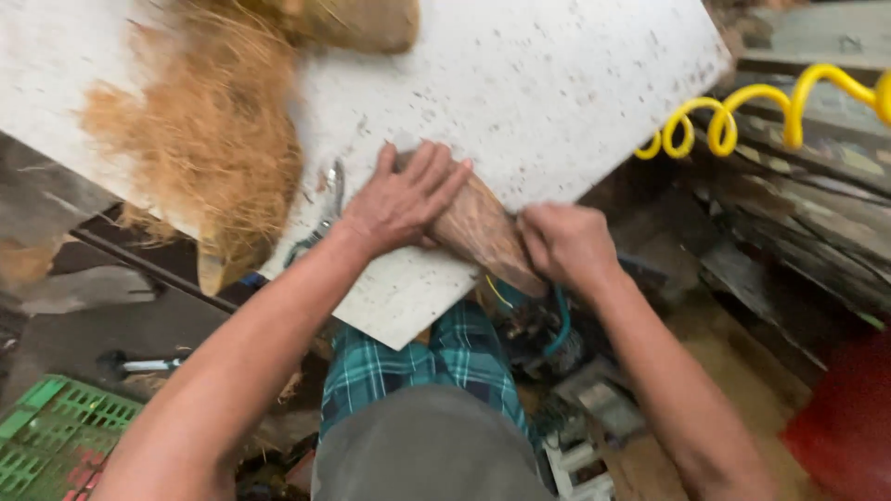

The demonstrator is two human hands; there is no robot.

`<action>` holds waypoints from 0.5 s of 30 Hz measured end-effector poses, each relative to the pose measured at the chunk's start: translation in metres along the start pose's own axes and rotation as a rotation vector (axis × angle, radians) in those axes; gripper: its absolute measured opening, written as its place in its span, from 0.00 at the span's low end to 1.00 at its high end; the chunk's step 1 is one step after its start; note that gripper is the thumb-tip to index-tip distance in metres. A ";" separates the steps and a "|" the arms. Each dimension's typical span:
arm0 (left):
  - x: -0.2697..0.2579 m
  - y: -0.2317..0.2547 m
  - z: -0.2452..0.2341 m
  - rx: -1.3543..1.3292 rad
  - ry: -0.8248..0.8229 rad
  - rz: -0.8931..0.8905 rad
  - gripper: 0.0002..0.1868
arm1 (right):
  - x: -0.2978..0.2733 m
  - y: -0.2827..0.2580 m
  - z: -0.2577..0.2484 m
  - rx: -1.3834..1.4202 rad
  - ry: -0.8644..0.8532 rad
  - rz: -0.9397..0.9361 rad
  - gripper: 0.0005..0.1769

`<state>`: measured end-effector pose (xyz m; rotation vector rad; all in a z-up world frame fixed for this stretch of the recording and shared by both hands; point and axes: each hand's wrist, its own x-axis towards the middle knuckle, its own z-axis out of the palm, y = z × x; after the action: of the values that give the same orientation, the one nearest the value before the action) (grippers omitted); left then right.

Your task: Carving and shaping a wooden block, likely a shoe last, using a small hand-held blade.

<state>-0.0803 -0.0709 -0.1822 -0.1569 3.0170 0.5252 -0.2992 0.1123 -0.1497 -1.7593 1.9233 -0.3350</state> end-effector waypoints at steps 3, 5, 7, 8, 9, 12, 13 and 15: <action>-0.007 0.000 0.015 -0.040 0.005 0.017 0.66 | -0.001 -0.013 -0.025 -0.074 -0.038 -0.023 0.06; -0.004 -0.007 0.013 0.007 -0.004 0.013 0.65 | -0.004 -0.015 -0.021 -0.023 -0.013 -0.065 0.04; -0.005 0.006 0.012 0.011 -0.018 0.007 0.64 | -0.018 -0.017 -0.022 0.030 -0.028 -0.088 0.04; -0.006 0.014 0.008 -0.007 -0.036 -0.017 0.62 | -0.020 -0.018 -0.025 0.071 -0.070 -0.027 0.03; 0.001 0.000 0.001 0.017 -0.034 -0.021 0.61 | -0.006 -0.014 -0.024 0.095 -0.064 0.029 0.03; 0.000 0.001 -0.005 0.031 -0.074 -0.007 0.62 | -0.021 -0.030 -0.021 0.059 0.000 -0.042 0.06; 0.000 0.001 -0.007 0.015 -0.081 -0.005 0.62 | -0.019 -0.023 -0.020 0.064 -0.013 -0.032 0.06; 0.005 -0.002 -0.010 0.049 -0.120 -0.011 0.59 | -0.013 -0.006 -0.020 0.126 -0.094 0.055 0.04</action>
<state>-0.0851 -0.0768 -0.1742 -0.1340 2.9071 0.4418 -0.3039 0.1211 -0.1274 -1.6093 1.8393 -0.3400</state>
